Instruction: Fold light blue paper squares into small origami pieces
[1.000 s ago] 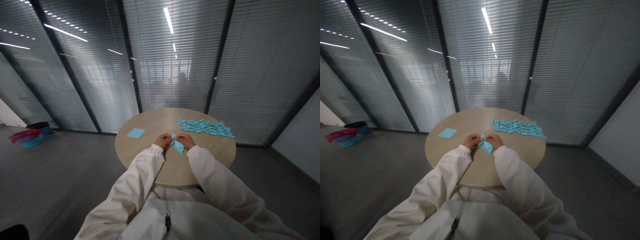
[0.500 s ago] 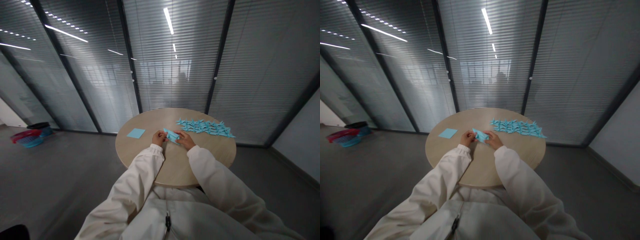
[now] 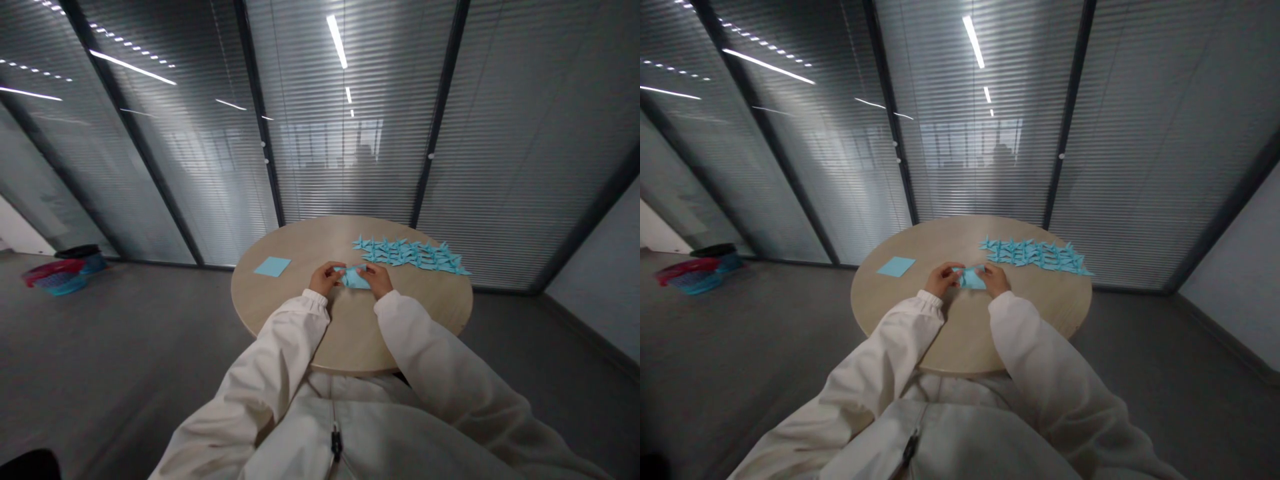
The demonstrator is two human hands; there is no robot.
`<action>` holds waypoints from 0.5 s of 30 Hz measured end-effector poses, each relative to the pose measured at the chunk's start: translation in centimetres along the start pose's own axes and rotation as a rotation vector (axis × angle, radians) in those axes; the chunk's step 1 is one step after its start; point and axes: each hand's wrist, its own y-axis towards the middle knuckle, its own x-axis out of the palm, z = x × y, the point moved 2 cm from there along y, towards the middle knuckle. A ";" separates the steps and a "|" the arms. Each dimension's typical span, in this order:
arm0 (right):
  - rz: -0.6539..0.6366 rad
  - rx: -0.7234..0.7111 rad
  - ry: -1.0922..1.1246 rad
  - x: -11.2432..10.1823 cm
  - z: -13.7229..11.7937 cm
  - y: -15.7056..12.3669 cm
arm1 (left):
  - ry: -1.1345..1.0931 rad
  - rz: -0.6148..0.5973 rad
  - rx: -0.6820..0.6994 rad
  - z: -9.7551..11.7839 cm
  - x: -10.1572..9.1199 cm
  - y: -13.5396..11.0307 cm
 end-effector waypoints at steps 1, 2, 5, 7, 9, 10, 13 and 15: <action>0.012 0.003 -0.019 -0.1 0.1 0.1 | 0.001 -0.001 0.002 0.1 0.1 0.0; 0.024 0.003 -0.035 -0.1 0.3 0.1 | -0.008 -0.001 0.007 0.2 0.1 -0.1; 0.034 -0.012 -0.056 -0.2 0.5 0.1 | -0.075 0.015 0.006 0.6 0.3 -0.3; 0.026 -0.019 -0.057 -0.2 0.5 0.1 | -0.122 0.026 -0.037 0.8 0.4 -0.4; 0.009 -0.021 -0.049 -0.1 0.4 0.0 | -0.143 0.024 -0.100 0.7 0.4 -0.4; -0.001 -0.021 -0.045 -0.1 0.4 -0.1 | -0.141 0.018 -0.131 0.7 0.3 -0.4; -0.037 -0.026 -0.032 0.2 0.2 -0.2 | -0.135 -0.012 -0.206 0.3 0.1 -0.2; -0.058 -0.032 -0.022 0.3 0.1 -0.3 | -0.147 -0.041 -0.248 -0.1 0.0 0.0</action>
